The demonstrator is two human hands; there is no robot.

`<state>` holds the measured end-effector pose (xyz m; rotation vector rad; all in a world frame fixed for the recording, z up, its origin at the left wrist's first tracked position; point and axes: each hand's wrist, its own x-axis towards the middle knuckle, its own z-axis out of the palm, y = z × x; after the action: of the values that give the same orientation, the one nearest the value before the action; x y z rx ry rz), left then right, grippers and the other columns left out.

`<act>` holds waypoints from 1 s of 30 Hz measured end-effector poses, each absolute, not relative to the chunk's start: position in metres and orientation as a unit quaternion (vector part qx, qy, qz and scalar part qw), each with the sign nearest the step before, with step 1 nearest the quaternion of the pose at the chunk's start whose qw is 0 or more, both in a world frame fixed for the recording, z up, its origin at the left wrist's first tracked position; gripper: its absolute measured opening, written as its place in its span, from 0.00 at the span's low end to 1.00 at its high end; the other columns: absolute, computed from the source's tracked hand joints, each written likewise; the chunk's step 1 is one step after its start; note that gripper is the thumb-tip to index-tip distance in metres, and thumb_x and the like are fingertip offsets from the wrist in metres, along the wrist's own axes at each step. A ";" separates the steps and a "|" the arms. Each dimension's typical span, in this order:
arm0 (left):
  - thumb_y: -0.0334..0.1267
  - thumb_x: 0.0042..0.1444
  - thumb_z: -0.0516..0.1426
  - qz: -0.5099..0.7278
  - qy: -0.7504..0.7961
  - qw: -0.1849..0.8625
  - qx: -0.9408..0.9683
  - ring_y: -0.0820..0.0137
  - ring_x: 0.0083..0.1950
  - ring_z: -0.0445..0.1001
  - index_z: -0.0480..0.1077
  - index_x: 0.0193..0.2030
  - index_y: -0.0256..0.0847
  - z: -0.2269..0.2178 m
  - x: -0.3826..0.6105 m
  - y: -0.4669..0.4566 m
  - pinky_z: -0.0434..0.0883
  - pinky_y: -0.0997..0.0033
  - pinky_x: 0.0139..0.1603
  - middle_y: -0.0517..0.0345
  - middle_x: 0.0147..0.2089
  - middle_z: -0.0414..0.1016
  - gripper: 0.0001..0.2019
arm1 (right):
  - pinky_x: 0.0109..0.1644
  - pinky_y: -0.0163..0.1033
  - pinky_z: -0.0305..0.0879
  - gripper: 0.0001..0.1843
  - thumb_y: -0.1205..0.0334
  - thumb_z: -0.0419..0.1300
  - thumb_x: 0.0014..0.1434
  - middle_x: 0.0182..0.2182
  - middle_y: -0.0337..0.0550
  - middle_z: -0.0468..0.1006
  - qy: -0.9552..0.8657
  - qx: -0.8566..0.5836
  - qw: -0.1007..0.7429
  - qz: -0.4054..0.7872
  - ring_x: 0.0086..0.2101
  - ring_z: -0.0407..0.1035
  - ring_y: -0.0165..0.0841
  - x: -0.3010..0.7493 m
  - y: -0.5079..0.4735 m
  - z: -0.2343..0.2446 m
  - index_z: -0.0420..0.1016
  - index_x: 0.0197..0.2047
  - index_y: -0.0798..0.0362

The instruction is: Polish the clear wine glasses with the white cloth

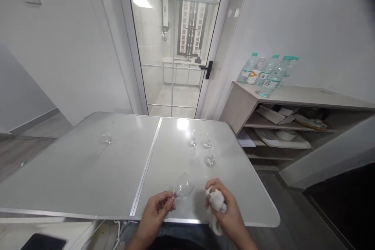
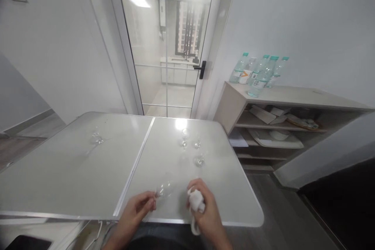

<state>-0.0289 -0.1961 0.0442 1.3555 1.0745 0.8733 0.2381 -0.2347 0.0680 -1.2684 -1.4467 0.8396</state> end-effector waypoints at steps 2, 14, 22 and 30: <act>0.58 0.59 0.62 0.409 0.448 0.587 0.536 0.62 0.42 0.79 0.79 0.41 0.37 0.039 -0.019 -0.196 0.74 0.68 0.48 0.50 0.36 0.80 0.22 | 0.43 0.35 0.69 0.17 0.72 0.55 0.47 0.37 0.41 0.74 -0.595 -0.536 0.476 0.363 0.38 0.72 0.35 0.212 -0.242 0.062 0.74 0.41 0.51; 0.52 0.51 0.69 0.468 0.447 0.634 0.424 0.52 0.60 0.79 0.81 0.49 0.37 0.020 0.021 -0.174 0.71 0.53 0.66 0.38 0.56 0.82 0.25 | 0.66 0.54 0.64 0.49 0.73 0.55 0.52 0.75 0.46 0.55 -0.761 -0.585 0.140 0.244 0.64 0.67 0.46 0.179 -0.246 0.043 0.55 0.75 0.37; 0.50 0.62 0.59 0.432 0.446 0.518 0.588 0.57 0.48 0.80 0.81 0.39 0.38 0.021 0.043 -0.178 0.76 0.59 0.53 0.45 0.44 0.84 0.16 | 0.53 0.50 0.74 0.52 0.79 0.56 0.48 0.75 0.56 0.54 -0.729 -0.654 -0.035 0.198 0.45 0.82 0.46 0.171 -0.240 0.039 0.55 0.75 0.42; 0.35 0.58 0.59 0.405 0.452 0.506 0.612 0.58 0.50 0.80 0.82 0.41 0.40 0.002 0.048 -0.165 0.74 0.57 0.57 0.47 0.46 0.84 0.10 | 0.47 0.47 0.76 0.46 0.79 0.58 0.48 0.72 0.61 0.61 -0.714 -0.672 -0.077 0.181 0.42 0.82 0.47 0.167 -0.228 0.027 0.63 0.71 0.48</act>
<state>0.0477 -0.1654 0.0024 1.4771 1.0907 0.9766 0.1666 -0.2283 0.0275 -2.2196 -2.3612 0.5966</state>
